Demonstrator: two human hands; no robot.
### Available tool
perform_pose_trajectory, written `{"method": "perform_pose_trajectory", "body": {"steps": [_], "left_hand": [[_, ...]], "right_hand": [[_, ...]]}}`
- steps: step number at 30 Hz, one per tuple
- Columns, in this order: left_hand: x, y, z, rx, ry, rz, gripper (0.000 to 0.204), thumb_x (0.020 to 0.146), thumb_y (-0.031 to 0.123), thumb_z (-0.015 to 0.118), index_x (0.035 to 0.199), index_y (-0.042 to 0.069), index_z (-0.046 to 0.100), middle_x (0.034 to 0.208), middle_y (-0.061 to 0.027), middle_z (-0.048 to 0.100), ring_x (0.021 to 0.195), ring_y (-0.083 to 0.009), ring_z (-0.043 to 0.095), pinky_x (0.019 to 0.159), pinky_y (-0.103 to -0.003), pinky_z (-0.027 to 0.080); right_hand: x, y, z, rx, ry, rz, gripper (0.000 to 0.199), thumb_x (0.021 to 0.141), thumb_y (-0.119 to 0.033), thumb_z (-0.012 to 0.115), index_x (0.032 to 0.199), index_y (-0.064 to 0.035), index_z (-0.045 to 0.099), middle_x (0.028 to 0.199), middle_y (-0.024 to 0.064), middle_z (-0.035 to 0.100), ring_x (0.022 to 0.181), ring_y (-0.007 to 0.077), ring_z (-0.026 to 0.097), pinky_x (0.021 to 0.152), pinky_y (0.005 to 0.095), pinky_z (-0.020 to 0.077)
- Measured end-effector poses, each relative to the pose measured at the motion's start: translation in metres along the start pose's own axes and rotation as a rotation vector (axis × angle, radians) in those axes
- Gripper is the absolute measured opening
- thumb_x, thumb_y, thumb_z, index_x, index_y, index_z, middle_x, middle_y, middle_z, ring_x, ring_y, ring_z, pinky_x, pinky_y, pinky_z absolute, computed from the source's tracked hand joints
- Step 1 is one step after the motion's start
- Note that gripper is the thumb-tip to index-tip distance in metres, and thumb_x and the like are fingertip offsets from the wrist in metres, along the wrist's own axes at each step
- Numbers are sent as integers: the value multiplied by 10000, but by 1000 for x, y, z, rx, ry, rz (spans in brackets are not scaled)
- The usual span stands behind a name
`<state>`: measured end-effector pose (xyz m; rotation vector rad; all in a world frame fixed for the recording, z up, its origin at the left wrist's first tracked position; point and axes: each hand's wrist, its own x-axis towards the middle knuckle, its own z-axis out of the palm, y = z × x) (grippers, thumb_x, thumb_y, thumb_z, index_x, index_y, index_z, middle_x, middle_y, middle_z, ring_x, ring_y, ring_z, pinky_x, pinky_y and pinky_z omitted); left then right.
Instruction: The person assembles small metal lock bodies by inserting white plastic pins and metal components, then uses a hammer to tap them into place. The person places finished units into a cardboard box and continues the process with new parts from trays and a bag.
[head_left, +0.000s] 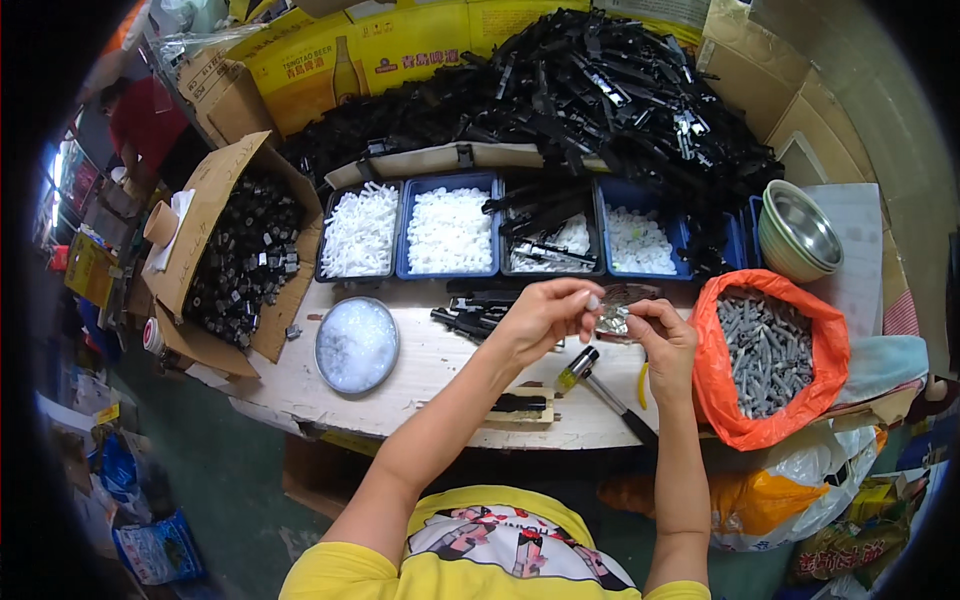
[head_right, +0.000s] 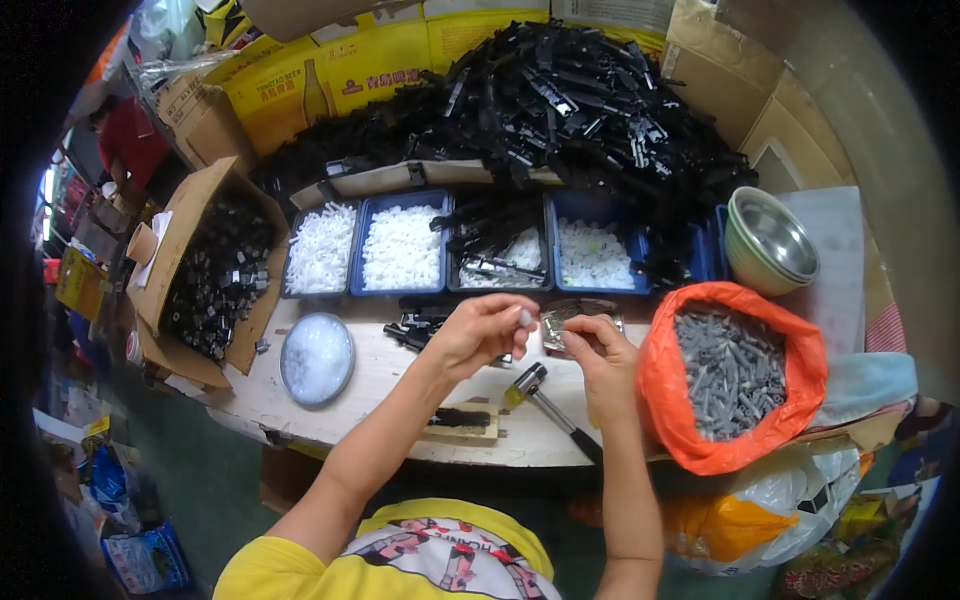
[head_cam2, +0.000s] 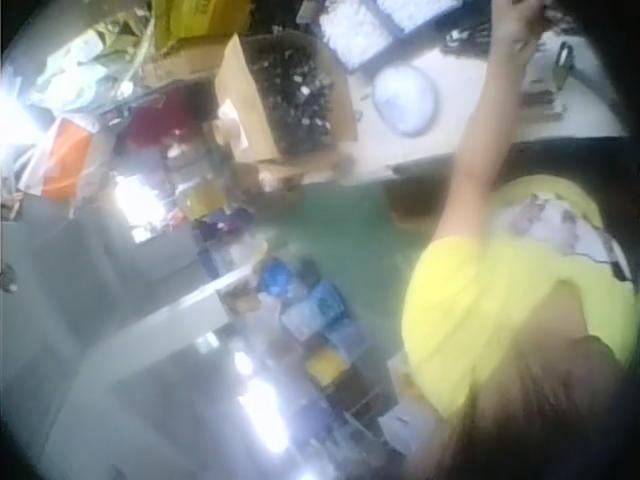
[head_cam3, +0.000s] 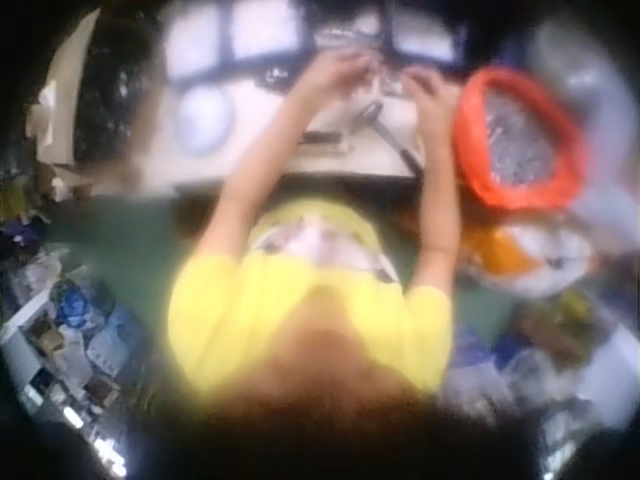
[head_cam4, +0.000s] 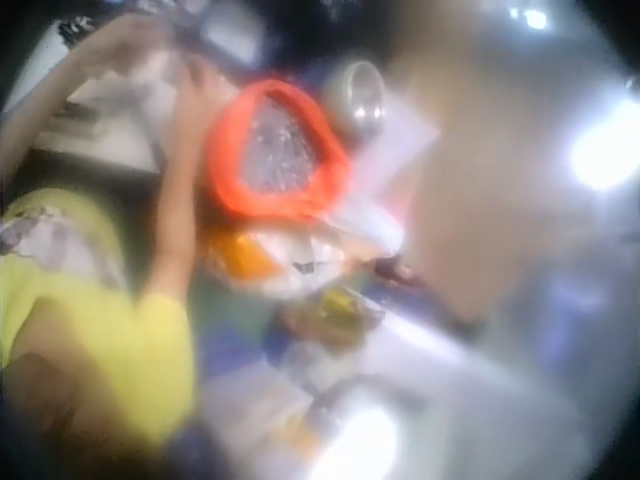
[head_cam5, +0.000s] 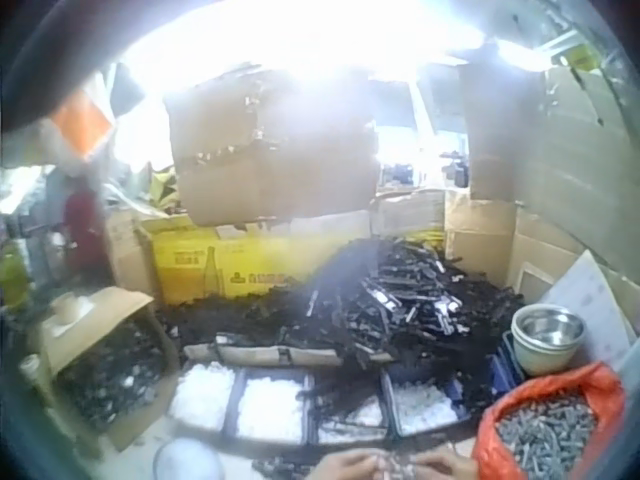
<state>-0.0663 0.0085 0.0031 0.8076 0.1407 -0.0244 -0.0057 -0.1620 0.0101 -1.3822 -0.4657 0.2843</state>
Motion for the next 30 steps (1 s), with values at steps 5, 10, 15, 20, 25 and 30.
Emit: {"method": "perform_pose_trajectory", "body": {"steps": [5, 10, 15, 20, 25, 30], "left_hand": [[-56, -26, -20, -296, -8, 34, 128, 872, 135, 558, 940, 28, 557, 772, -64, 570, 611, -97, 529, 521, -244, 446], [-76, -34, -32, -381, -23, 67, 136, 884, 177, 541, 933, 51, 558, 740, -60, 554, 570, -86, 466, 498, -237, 386], [-87, -35, -35, -386, -5, 96, 138, 893, 175, 521, 948, 55, 564, 740, -58, 533, 567, -87, 424, 509, -226, 365], [-94, -33, -36, -373, 0, 121, 140, 882, 150, 538, 962, 40, 569, 760, -62, 536, 607, -97, 455, 532, -238, 386], [-101, -32, -38, -270, 26, 187, 141, 854, 109, 576, 962, 19, 569, 789, -77, 560, 640, -114, 509, 540, -250, 414], [-109, -32, -35, 43, 173, 315, 117, 828, 35, 595, 937, -1, 571, 801, -87, 579, 627, -120, 552, 542, -237, 460]], "right_hand": [[-21, 1, 37, 148, -45, 116, 111, 754, 10, 646, 863, 4, 625, 772, -11, 563, 660, 47, 512, 574, 177, 405], [-33, 11, 63, 235, -71, 214, 134, 742, -41, 682, 867, -18, 640, 732, -12, 595, 616, 39, 492, 552, 172, 378], [-41, 18, 77, 283, -49, 247, 143, 737, -51, 694, 868, -26, 642, 748, -12, 600, 631, 39, 490, 554, 176, 371], [-44, 21, 83, 312, -32, 284, 146, 739, -39, 689, 872, -20, 632, 743, -6, 594, 616, 47, 484, 540, 178, 363], [-45, 19, 87, 380, -57, 389, 155, 744, -27, 678, 882, -12, 611, 703, 4, 569, 541, 56, 453, 502, 180, 348], [-45, 25, 81, 520, -145, 533, 151, 748, -45, 683, 877, -7, 615, 714, 7, 572, 529, 47, 441, 480, 180, 340]]}}
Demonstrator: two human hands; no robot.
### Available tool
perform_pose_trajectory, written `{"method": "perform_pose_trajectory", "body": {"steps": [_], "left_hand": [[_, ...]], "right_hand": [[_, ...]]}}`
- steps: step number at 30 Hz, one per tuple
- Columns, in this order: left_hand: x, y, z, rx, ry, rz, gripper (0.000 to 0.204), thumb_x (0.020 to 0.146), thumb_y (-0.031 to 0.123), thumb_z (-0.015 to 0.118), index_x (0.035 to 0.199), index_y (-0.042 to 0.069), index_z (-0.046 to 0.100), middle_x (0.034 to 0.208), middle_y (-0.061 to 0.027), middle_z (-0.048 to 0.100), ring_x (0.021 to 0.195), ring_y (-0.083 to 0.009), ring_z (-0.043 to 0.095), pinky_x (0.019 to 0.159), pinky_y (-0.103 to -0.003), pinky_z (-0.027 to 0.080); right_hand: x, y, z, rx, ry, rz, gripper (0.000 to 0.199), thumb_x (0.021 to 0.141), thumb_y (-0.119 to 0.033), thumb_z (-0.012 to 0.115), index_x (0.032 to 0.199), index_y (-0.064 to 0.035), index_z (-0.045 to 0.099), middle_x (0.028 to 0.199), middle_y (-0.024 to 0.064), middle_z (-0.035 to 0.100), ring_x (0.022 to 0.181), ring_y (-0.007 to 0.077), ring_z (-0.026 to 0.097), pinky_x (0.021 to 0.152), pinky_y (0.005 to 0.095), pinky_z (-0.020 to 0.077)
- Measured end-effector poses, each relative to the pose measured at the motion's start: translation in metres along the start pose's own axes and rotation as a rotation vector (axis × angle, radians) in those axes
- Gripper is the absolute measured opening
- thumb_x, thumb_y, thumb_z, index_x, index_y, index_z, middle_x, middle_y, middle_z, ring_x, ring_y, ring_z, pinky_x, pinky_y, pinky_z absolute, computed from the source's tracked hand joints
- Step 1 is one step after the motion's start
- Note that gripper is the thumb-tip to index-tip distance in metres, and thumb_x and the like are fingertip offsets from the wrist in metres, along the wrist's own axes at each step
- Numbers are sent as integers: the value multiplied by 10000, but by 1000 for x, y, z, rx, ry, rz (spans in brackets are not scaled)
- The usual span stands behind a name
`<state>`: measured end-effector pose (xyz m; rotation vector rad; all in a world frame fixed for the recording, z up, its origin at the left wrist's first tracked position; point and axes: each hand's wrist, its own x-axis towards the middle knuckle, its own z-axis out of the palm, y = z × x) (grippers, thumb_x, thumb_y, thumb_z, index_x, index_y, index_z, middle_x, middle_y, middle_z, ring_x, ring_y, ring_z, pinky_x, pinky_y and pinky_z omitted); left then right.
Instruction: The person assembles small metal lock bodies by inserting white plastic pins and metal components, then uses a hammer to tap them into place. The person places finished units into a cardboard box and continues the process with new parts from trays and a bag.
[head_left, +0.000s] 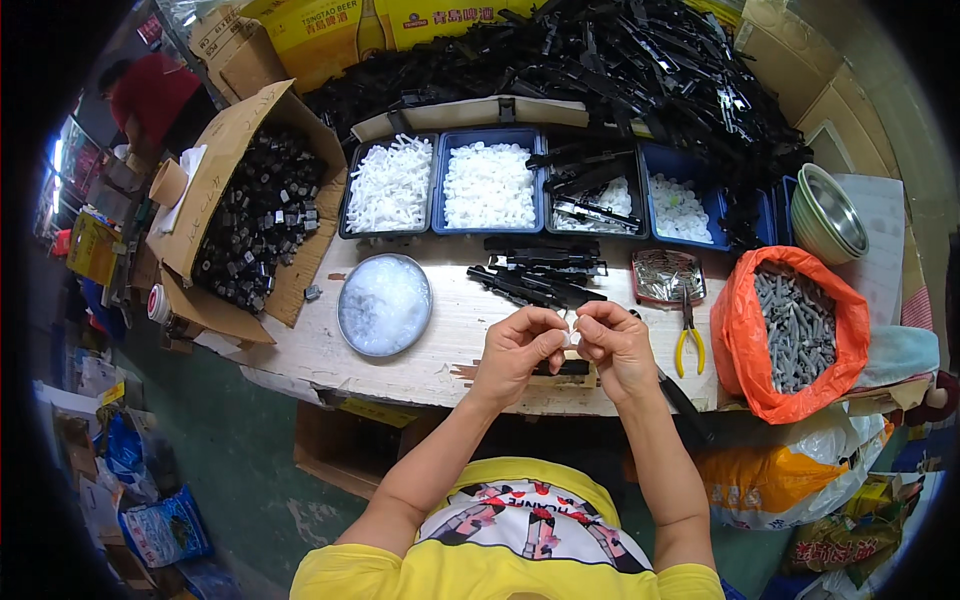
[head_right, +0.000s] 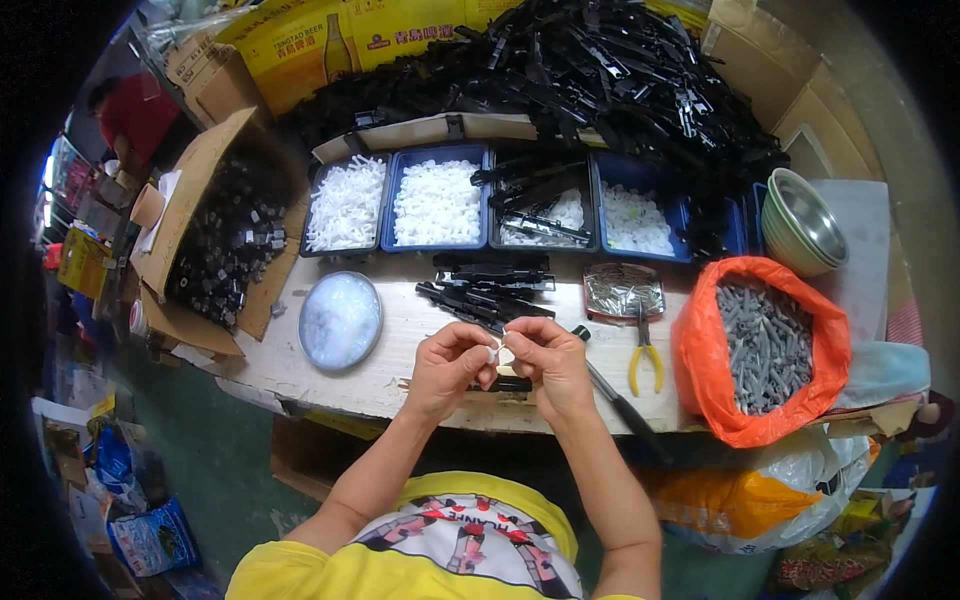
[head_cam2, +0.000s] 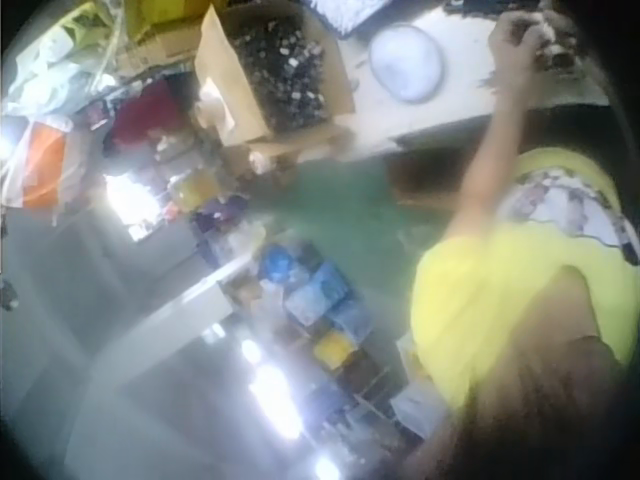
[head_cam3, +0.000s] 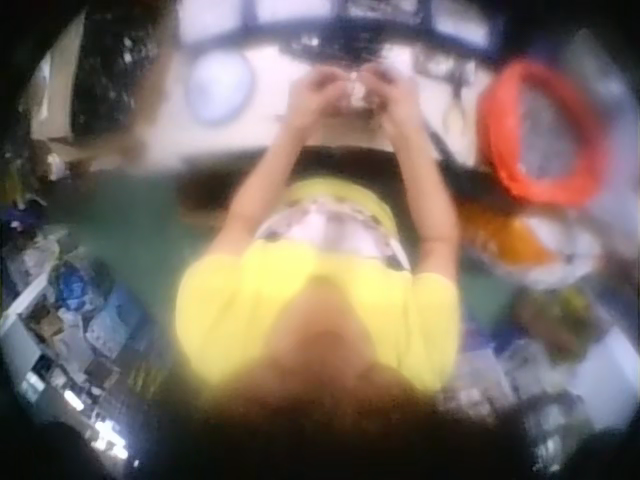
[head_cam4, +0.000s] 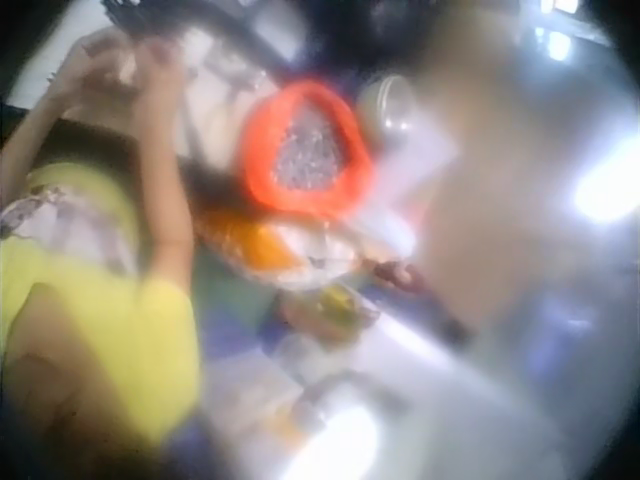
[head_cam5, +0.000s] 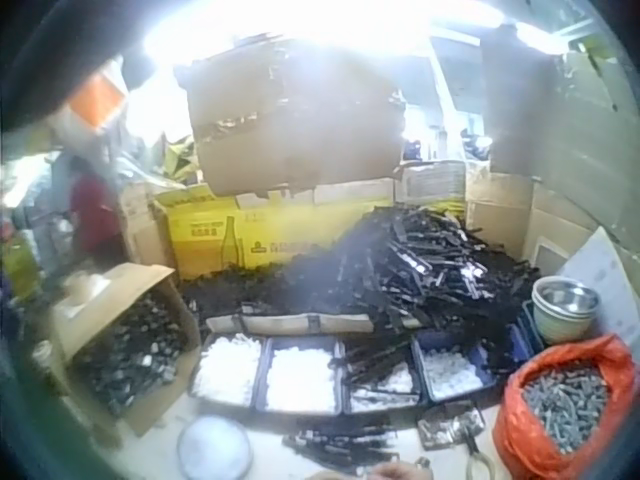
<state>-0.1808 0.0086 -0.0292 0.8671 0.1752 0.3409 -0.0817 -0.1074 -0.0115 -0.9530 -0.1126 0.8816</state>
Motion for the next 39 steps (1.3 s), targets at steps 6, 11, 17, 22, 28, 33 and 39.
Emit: {"method": "perform_pose_trajectory", "body": {"steps": [6, 11, 17, 22, 28, 33, 39], "left_hand": [[-5, 0, 5, 559, -31, 421, 97, 806, -18, 596, 902, -6, 589, 820, -52, 581, 650, -87, 568, 568, -191, 482], [-10, 6, 2, 575, -53, 371, 151, 781, -67, 592, 922, -10, 584, 844, -74, 580, 703, -110, 582, 590, -201, 498], [-16, 11, -4, 843, -115, 501, 224, 757, -92, 587, 959, 4, 574, 797, -81, 588, 718, -150, 594, 613, -239, 484], [-19, 12, -6, 1028, -127, 617, 284, 737, -112, 585, 990, 16, 565, 772, -89, 590, 678, -174, 582, 600, -248, 466], [-20, 13, -6, 1149, -134, 731, 319, 713, -111, 598, 1002, 21, 570, 769, -96, 586, 635, -198, 551, 566, -277, 445], [-22, 14, -12, 1253, -135, 655, 316, 670, -49, 644, 971, 32, 589, 810, -82, 598, 747, -233, 538, 668, -322, 403], [-29, 0, -34, 1306, -20, 523, 182, 671, 65, 663, 848, 62, 619, 896, -34, 591, 910, -213, 489, 784, -336, 318]], "right_hand": [[-6, 6, 3, 123, -40, 109, 139, 762, -57, 670, 878, -4, 615, 705, 6, 563, 504, 40, 412, 460, 163, 314], [-11, 5, 11, -185, 28, -43, 113, 779, -52, 647, 880, -6, 627, 682, -2, 559, 494, 39, 420, 467, 177, 334], [-21, 9, 13, -575, 36, -269, 120, 793, -38, 622, 905, 1, 641, 734, 18, 597, 535, 48, 490, 474, 162, 376], [-24, 9, 10, -881, -42, -550, 131, 772, 2, 610, 900, -11, 636, 723, 60, 619, 567, 117, 563, 507, 212, 408], [-28, 2, 1, -1291, -226, -850, 105, 716, -12, 635, 818, -35, 620, 744, 73, 625, 673, 221, 597, 575, 302, 404], [-28, 3, 2, -1443, -248, -911, 116, 699, -44, 646, 804, -55, 600, 749, 53, 620, 671, 198, 593, 564, 312, 380], [-20, 15, -7, -1599, -295, -920, 116, 694, -56, 633, 794, -72, 576, 725, 34, 565, 684, 193, 558, 591, 321, 362]]}}
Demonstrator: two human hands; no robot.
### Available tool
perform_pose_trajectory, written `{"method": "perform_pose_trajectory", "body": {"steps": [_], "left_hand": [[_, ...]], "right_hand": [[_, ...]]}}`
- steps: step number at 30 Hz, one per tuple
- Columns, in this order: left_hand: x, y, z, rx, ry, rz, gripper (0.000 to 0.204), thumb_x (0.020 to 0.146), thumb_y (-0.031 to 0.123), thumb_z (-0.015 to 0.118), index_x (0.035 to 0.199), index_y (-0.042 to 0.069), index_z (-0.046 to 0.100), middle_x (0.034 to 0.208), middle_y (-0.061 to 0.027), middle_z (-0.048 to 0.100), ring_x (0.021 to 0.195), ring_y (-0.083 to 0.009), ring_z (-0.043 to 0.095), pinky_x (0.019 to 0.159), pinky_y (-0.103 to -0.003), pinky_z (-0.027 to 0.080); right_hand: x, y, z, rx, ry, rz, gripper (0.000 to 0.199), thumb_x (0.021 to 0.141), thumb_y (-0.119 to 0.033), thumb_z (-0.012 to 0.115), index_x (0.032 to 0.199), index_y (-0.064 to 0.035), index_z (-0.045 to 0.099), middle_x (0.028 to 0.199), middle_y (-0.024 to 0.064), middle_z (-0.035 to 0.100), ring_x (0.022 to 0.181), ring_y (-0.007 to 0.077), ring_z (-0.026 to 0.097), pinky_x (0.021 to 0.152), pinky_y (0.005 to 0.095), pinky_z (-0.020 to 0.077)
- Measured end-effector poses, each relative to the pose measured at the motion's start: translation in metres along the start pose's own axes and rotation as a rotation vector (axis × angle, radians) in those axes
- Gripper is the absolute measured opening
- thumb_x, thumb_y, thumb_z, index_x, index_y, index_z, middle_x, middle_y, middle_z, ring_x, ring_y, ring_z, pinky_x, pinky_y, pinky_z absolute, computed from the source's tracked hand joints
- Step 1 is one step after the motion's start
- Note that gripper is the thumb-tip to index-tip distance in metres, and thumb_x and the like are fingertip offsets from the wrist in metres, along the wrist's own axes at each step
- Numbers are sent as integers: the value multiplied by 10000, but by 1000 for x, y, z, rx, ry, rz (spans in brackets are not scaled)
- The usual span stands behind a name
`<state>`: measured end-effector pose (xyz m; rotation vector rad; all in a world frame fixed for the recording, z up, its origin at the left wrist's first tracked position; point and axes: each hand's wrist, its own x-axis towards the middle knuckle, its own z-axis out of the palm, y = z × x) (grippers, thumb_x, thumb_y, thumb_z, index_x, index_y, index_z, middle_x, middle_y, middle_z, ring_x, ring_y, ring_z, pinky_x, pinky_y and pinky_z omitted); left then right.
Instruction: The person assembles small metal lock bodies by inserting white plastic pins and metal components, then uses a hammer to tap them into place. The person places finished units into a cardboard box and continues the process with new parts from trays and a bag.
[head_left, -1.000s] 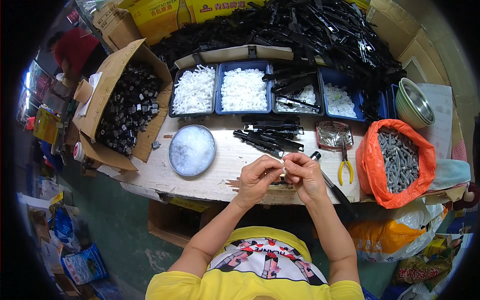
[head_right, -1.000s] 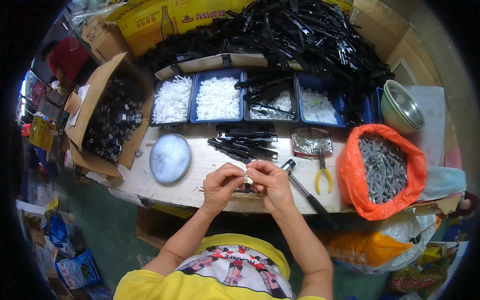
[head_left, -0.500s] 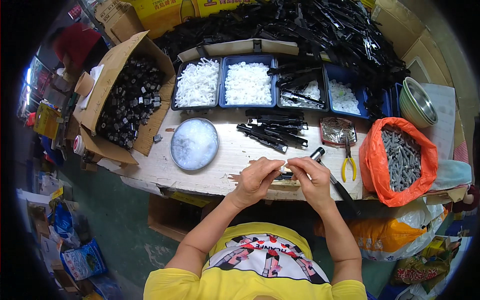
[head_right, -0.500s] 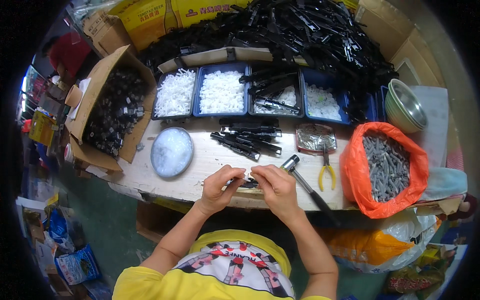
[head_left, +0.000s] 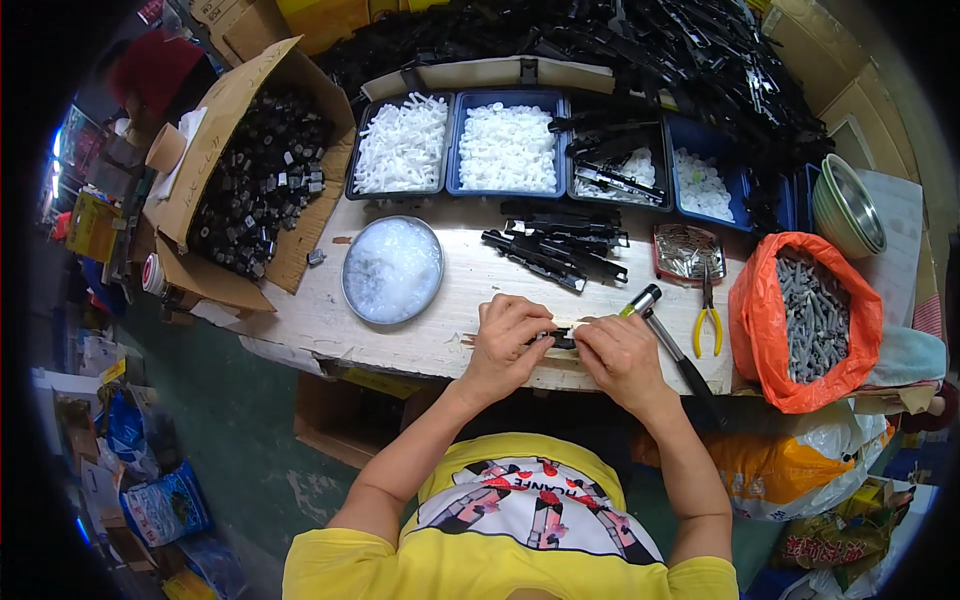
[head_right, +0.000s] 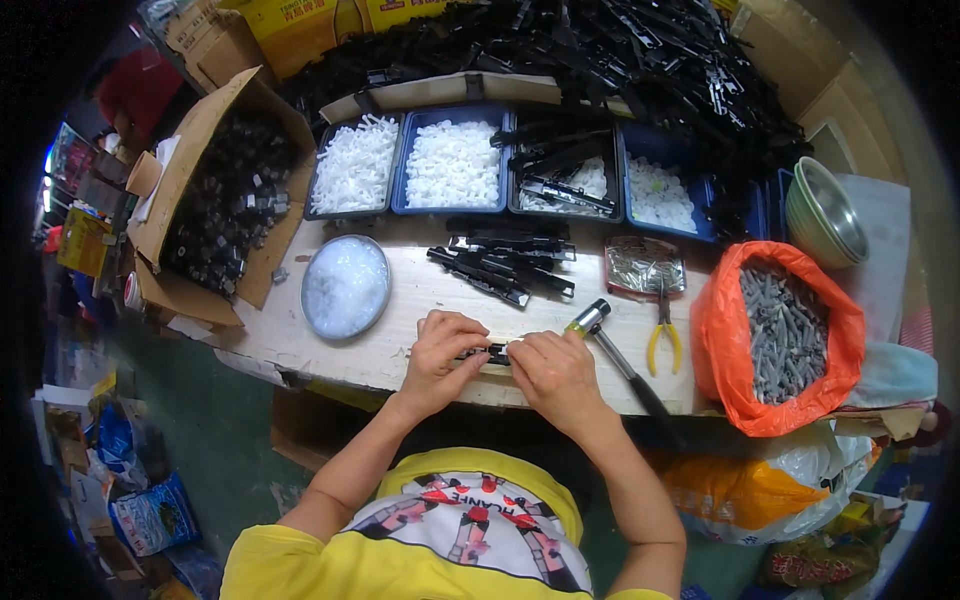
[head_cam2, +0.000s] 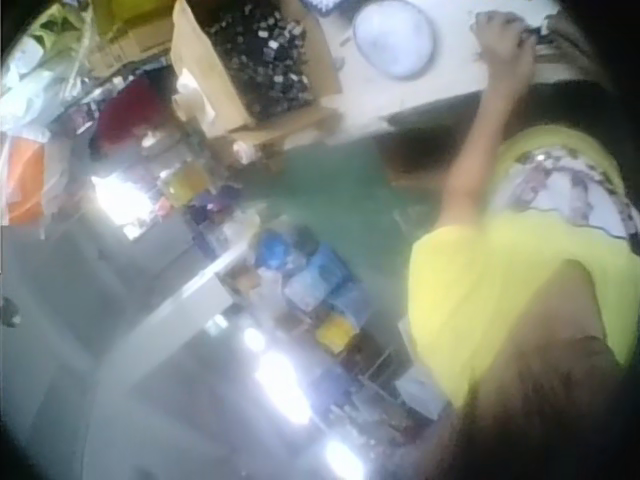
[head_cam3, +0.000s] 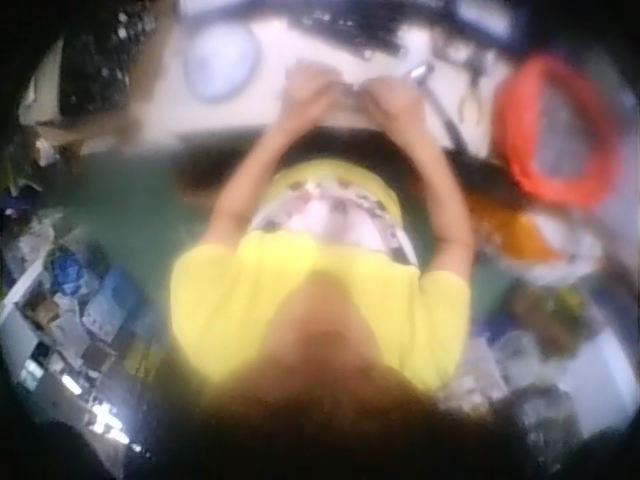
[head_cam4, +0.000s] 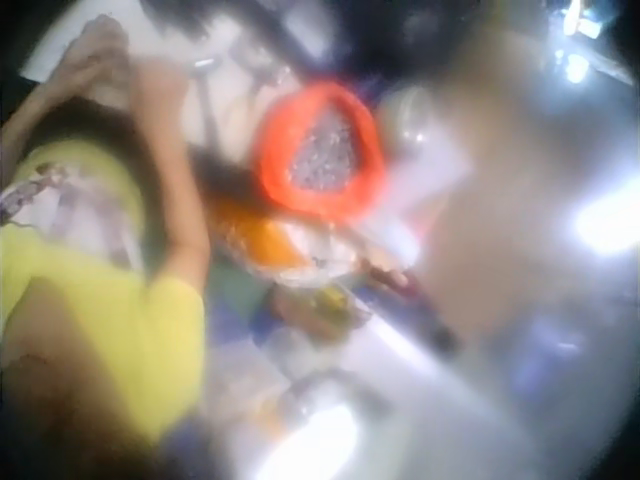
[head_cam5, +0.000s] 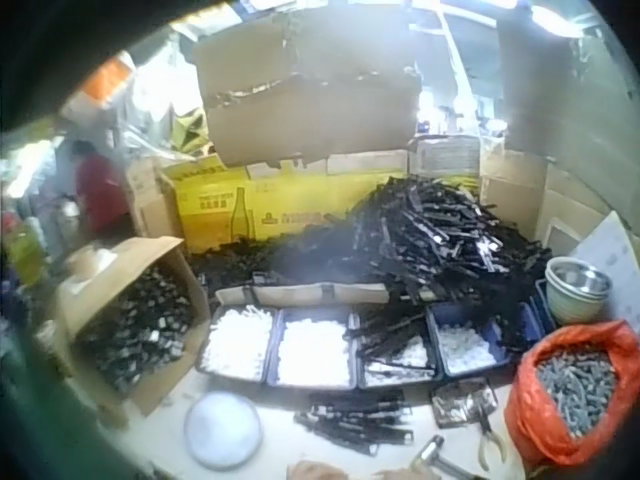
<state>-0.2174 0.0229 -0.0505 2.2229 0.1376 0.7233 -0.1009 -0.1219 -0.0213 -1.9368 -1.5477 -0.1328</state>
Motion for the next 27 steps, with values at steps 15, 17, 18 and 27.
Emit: {"method": "perform_pose_trajectory", "body": {"steps": [15, 17, 18, 27], "left_hand": [[-5, -4, 6, -8, -16, -64, 94, 656, 46, 649, 725, 68, 589, 920, -35, 586, 930, -206, 500, 810, -337, 303], [-6, -5, 6, -7, -19, -64, 94, 654, 43, 643, 725, 66, 585, 918, -38, 584, 924, -208, 500, 812, -338, 303], [-6, -5, 6, -5, -21, -62, 95, 653, 41, 641, 725, 66, 583, 918, -40, 583, 921, -209, 500, 813, -338, 303], [-6, -7, 8, 1, -51, -61, 101, 662, 58, 632, 724, 76, 554, 932, -32, 560, 937, -206, 476, 820, -346, 284]], "right_hand": [[8, 0, 14, -68, -188, -22, 76, 666, -82, 621, 721, -91, 568, 684, 18, 506, 713, 183, 516, 628, 335, 328], [11, -1, 13, -52, -226, -20, 70, 664, -77, 617, 713, -89, 568, 681, 20, 507, 713, 186, 518, 631, 338, 329], [13, 0, 12, -42, -250, -20, 69, 663, -74, 616, 710, -88, 568, 680, 21, 507, 712, 189, 518, 632, 340, 330], [18, 4, 11, -30, -332, -27, 55, 669, -72, 615, 707, -82, 576, 697, 27, 528, 726, 199, 521, 647, 353, 338]]}}
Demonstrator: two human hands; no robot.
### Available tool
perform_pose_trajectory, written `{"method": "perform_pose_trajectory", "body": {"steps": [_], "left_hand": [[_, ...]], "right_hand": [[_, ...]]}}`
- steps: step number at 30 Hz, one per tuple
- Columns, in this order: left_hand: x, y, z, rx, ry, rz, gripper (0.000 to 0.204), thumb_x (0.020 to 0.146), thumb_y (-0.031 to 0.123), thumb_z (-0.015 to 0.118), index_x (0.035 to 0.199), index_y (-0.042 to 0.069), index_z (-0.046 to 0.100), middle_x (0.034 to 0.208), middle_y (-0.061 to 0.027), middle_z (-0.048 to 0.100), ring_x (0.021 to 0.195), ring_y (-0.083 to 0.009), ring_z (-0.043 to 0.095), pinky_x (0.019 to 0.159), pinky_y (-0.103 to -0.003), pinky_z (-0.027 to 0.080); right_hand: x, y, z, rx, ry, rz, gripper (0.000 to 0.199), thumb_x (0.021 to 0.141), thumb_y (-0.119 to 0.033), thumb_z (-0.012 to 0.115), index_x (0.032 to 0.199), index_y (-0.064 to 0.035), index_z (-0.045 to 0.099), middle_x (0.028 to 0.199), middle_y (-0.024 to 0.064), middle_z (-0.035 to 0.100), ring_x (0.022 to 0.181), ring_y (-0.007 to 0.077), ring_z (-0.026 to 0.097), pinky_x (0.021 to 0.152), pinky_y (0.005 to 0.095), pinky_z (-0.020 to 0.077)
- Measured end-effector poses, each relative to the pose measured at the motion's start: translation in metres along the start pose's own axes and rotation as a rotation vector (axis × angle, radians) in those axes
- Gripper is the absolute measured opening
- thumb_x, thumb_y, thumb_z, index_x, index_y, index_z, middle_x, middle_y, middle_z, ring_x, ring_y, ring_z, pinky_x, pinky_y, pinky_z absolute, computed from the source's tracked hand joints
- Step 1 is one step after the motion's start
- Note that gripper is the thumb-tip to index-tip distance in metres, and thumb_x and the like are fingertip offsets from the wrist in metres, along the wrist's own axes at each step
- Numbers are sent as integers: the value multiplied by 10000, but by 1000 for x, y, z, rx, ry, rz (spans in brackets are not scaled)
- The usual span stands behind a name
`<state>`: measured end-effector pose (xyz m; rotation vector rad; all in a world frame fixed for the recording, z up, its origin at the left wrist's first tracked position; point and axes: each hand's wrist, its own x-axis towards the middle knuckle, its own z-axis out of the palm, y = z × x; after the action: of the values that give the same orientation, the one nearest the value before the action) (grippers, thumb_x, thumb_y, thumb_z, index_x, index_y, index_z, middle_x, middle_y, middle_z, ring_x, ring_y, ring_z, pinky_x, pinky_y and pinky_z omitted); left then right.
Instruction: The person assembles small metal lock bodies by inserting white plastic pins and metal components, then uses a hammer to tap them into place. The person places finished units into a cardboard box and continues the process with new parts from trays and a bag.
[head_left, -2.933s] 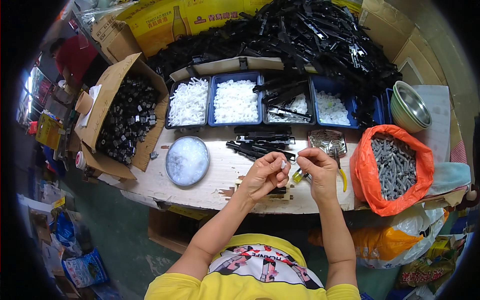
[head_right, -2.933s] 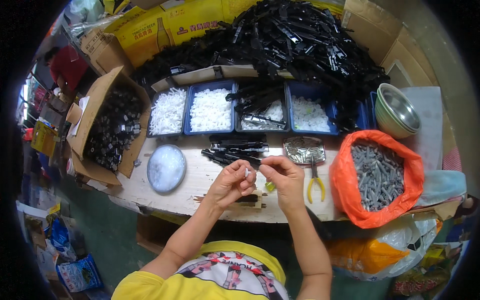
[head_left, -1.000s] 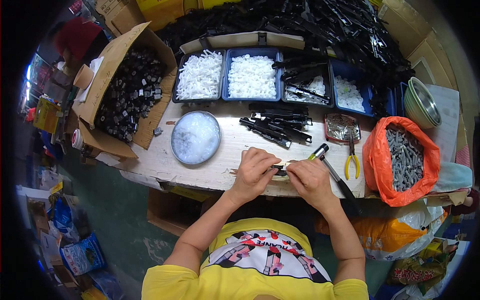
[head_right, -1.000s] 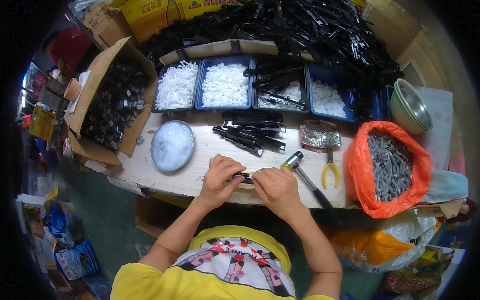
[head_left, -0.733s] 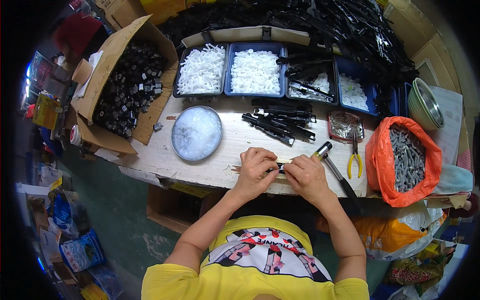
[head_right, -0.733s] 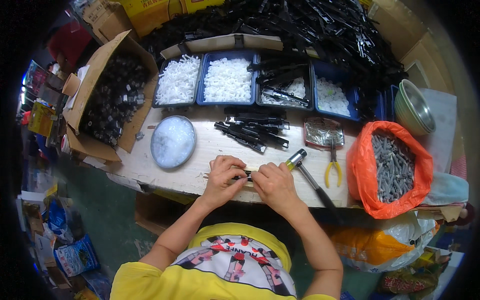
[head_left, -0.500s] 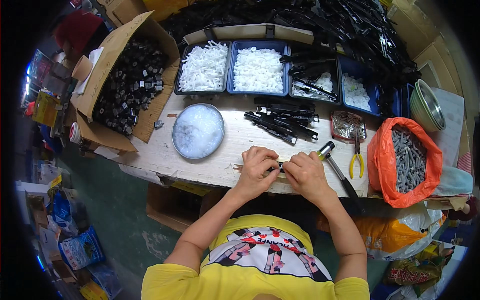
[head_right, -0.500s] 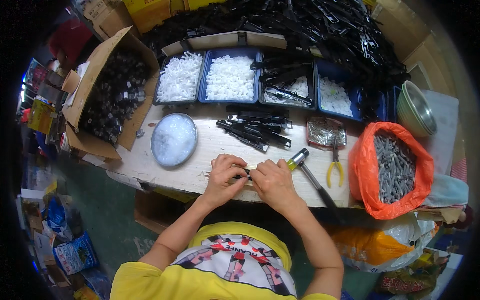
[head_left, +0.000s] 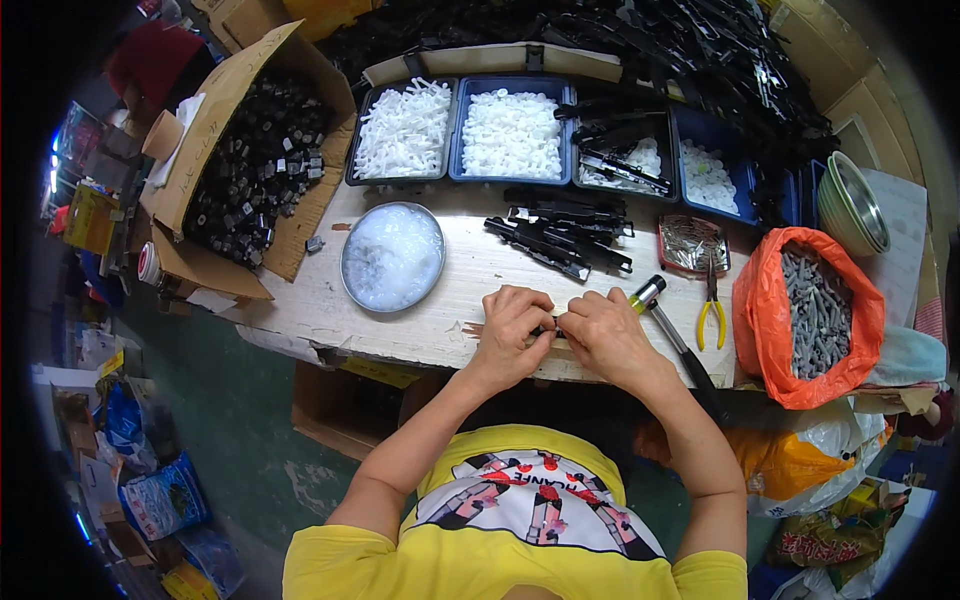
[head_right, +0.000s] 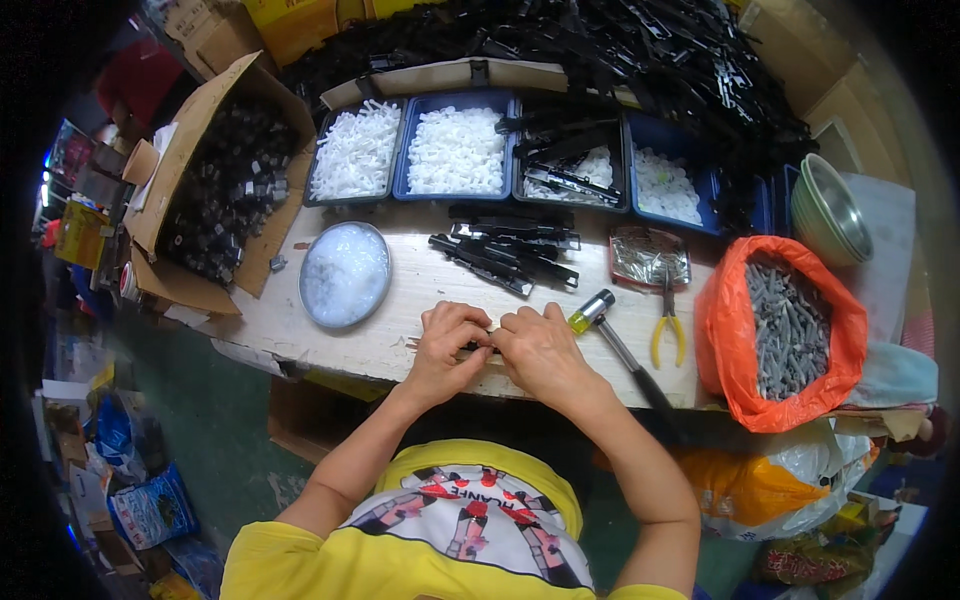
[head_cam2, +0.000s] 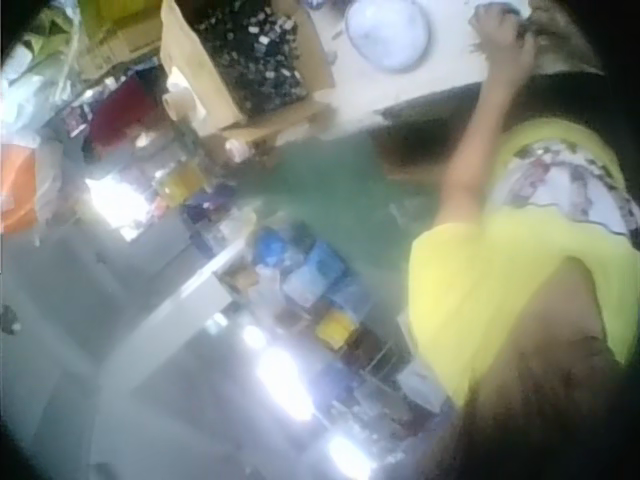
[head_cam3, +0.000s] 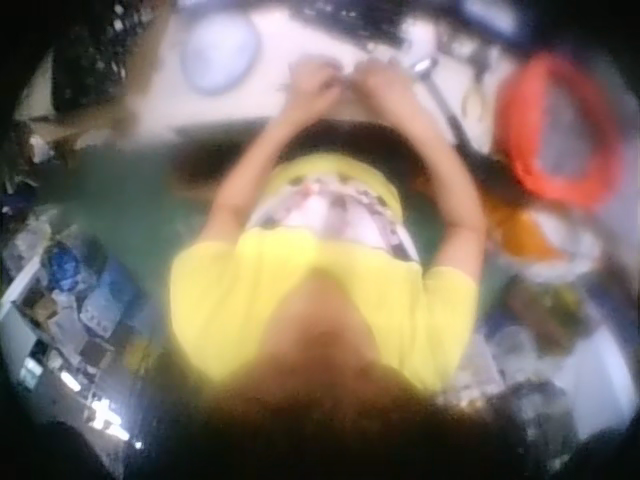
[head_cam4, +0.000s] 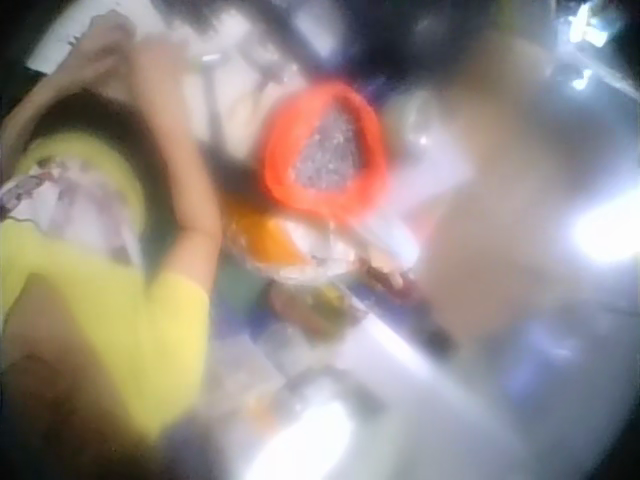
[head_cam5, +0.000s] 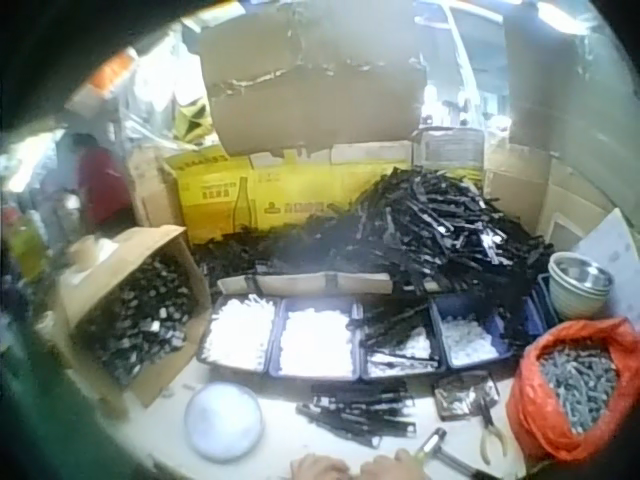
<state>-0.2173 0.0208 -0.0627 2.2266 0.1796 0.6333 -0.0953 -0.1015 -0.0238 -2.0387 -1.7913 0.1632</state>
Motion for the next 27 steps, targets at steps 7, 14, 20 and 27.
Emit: {"method": "perform_pose_trajectory", "body": {"steps": [7, 14, 20, 27], "left_hand": [[5, 9, -2, 85, -15, -47, 160, 659, 109, 686, 803, 85, 622, 921, -18, 564, 925, -194, 462, 812, -343, 279], [9, 6, -2, 159, -120, -21, 141, 649, 128, 707, 781, 118, 657, 899, 5, 541, 888, -192, 452, 787, -361, 271], [6, 7, -5, 266, -107, 125, 187, 664, 148, 694, 841, 122, 641, 937, -21, 524, 901, -210, 451, 780, -380, 286], [49, -38, -49, 331, 147, 68, 241, 715, 158, 669, 934, 74, 616, 903, -105, 559, 855, -280, 498, 777, -392, 380]], "right_hand": [[-26, 21, -32, 91, 258, 151, 97, 725, -75, 627, 821, -81, 613, 766, 47, 560, 760, 208, 539, 675, 343, 353], [-106, 82, -107, -263, 537, 575, 105, 776, -46, 569, 867, -19, 614, 774, 107, 568, 690, 252, 556, 645, 328, 415], [-193, 131, -130, -597, 160, 1119, 344, 789, -198, 579, 1116, -100, 540, 1127, 119, 500, 1068, 320, 459, 869, 491, 353], [-200, 153, -126, -401, 293, 1104, 408, 725, -109, 608, 1122, -46, 538, 993, 139, 552, 931, 303, 528, 810, 426, 403]]}}
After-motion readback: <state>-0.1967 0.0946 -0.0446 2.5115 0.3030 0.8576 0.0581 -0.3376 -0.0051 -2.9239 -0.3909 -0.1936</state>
